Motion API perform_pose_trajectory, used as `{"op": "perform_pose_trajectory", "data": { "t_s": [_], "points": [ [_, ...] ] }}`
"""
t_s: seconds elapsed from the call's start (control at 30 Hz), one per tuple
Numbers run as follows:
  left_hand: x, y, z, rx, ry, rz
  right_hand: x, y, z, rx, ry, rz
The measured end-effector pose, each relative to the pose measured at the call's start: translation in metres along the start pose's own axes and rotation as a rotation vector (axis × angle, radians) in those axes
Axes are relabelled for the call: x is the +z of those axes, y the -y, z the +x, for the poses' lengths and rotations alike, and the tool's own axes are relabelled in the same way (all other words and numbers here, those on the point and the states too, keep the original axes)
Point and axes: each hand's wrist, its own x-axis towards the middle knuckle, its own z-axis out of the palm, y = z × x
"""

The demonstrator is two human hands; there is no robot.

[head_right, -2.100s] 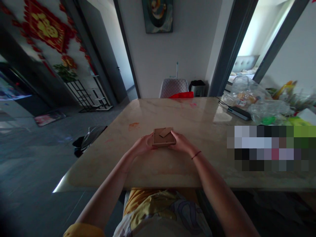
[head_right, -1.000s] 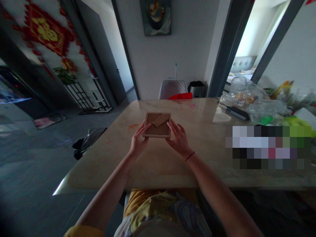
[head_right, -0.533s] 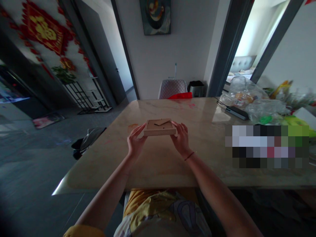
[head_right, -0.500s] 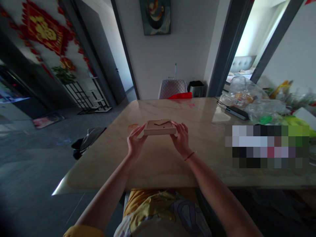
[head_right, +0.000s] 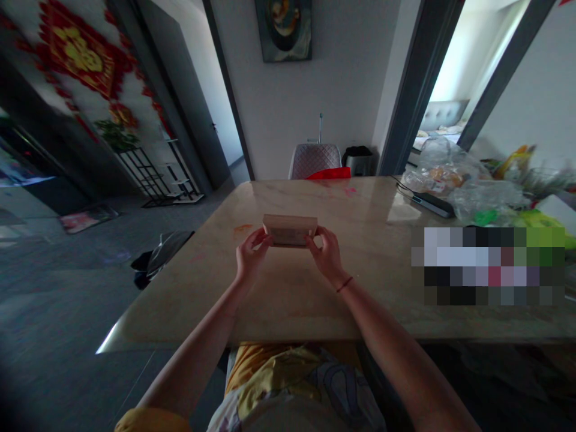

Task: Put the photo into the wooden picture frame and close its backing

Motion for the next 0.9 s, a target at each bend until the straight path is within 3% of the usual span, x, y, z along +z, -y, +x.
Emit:
{"op": "perform_pose_trajectory", "data": {
  "t_s": [0.23, 0.53, 0.77, 0.9],
  "points": [
    [0.005, 0.001, 0.0, -0.214, 0.124, -0.037, -0.001, -0.005, 0.001, 0.22, 0.076, 0.106],
    [0.008, 0.015, 0.001, -0.326, 0.181, -0.045, 0.001, -0.017, 0.003, 0.344, 0.154, 0.081],
    [0.006, 0.002, 0.002, -0.477, 0.257, -0.524, 0.003, -0.027, 0.008, 0.629, 0.157, 0.324],
    [-0.001, -0.004, 0.006, -0.617, 0.278, -0.662, -0.007, -0.027, 0.014, 0.695, 0.218, 0.447]
  ]
}}
